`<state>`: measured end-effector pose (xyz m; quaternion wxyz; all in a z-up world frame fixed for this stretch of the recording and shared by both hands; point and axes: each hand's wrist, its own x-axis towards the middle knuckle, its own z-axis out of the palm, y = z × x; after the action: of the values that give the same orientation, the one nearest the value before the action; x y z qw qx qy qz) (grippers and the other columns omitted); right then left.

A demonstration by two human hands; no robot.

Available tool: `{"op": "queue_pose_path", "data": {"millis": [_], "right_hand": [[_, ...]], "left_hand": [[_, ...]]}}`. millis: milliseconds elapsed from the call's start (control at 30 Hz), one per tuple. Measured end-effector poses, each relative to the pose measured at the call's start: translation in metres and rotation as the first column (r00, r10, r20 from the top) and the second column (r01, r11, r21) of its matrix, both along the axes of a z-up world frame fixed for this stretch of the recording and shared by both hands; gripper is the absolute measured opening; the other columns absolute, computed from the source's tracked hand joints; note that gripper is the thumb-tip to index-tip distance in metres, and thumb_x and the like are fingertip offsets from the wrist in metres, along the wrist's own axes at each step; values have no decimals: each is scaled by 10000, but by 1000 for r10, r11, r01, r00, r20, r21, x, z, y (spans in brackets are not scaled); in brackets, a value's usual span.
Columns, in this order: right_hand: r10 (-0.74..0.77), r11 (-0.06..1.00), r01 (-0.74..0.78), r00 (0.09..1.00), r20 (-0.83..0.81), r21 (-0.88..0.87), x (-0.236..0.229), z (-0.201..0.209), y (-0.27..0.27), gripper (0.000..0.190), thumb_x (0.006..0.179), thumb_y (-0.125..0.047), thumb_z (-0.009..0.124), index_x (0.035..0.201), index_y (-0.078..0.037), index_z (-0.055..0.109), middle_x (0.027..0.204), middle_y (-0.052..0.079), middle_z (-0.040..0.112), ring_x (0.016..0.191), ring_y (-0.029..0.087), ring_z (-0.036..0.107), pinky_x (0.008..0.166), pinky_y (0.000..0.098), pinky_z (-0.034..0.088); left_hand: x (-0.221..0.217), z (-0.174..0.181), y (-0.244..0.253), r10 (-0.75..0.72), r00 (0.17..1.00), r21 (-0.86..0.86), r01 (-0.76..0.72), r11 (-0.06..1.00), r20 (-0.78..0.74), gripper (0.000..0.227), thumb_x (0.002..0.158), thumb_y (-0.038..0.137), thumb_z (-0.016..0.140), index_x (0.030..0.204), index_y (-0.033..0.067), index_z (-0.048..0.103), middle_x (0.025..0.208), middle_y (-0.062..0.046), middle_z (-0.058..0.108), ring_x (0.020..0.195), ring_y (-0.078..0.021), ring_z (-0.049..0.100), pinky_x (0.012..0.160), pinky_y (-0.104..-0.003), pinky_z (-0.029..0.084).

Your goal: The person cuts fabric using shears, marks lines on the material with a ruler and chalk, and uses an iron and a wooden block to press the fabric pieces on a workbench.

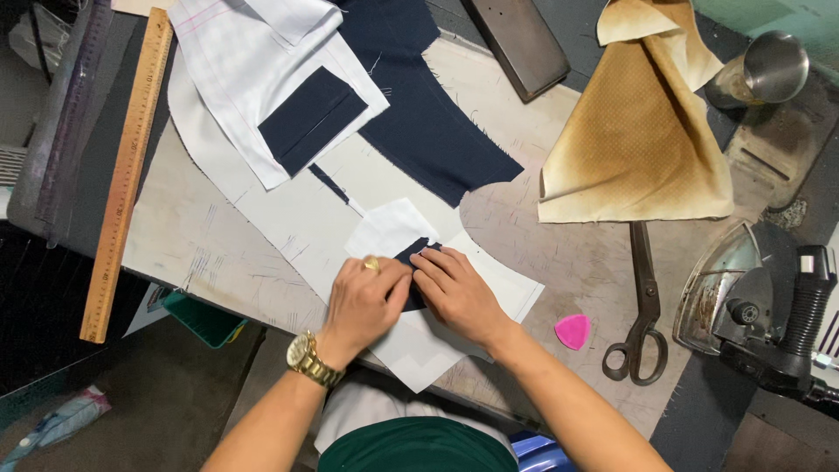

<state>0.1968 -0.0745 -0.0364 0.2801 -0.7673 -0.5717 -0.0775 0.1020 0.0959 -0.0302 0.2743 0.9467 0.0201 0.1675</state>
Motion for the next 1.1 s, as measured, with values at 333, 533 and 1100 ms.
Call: {"op": "queue_pose_path", "data": {"millis": [333, 533, 1100], "right_hand": [[-90, 979, 79, 995, 49, 189, -8, -36, -4, 233, 1051, -88, 524, 904, -18, 690, 865, 110, 645, 887, 295, 656, 878, 480, 592], [-126, 973, 114, 991, 46, 201, -7, -30, -6, 236, 1039, -78, 536, 836, -42, 650, 790, 95, 587, 874, 318, 646, 864, 483, 589], [-86, 995, 92, 989, 123, -45, 5, -34, 3, 110, 948, -116, 631, 845, -84, 609, 819, 106, 592, 1125, 326, 635, 1058, 615, 438]], "left_hand": [[91, -14, -18, -167, 808, 267, 370, 890, -565, 177, 886, 81, 616, 740, 98, 715, 684, -106, 671, 694, -337, 722, 512, -446, 530], [113, -26, -34, -156, 731, 289, 444, 848, -665, 201, 864, 67, 604, 756, 138, 758, 685, -84, 710, 691, -318, 742, 510, -482, 545], [112, 28, 36, -225, 638, -175, 142, 974, -736, 197, 832, 256, 617, 723, 118, 707, 714, -140, 701, 835, -439, 716, 742, -517, 551]]}}
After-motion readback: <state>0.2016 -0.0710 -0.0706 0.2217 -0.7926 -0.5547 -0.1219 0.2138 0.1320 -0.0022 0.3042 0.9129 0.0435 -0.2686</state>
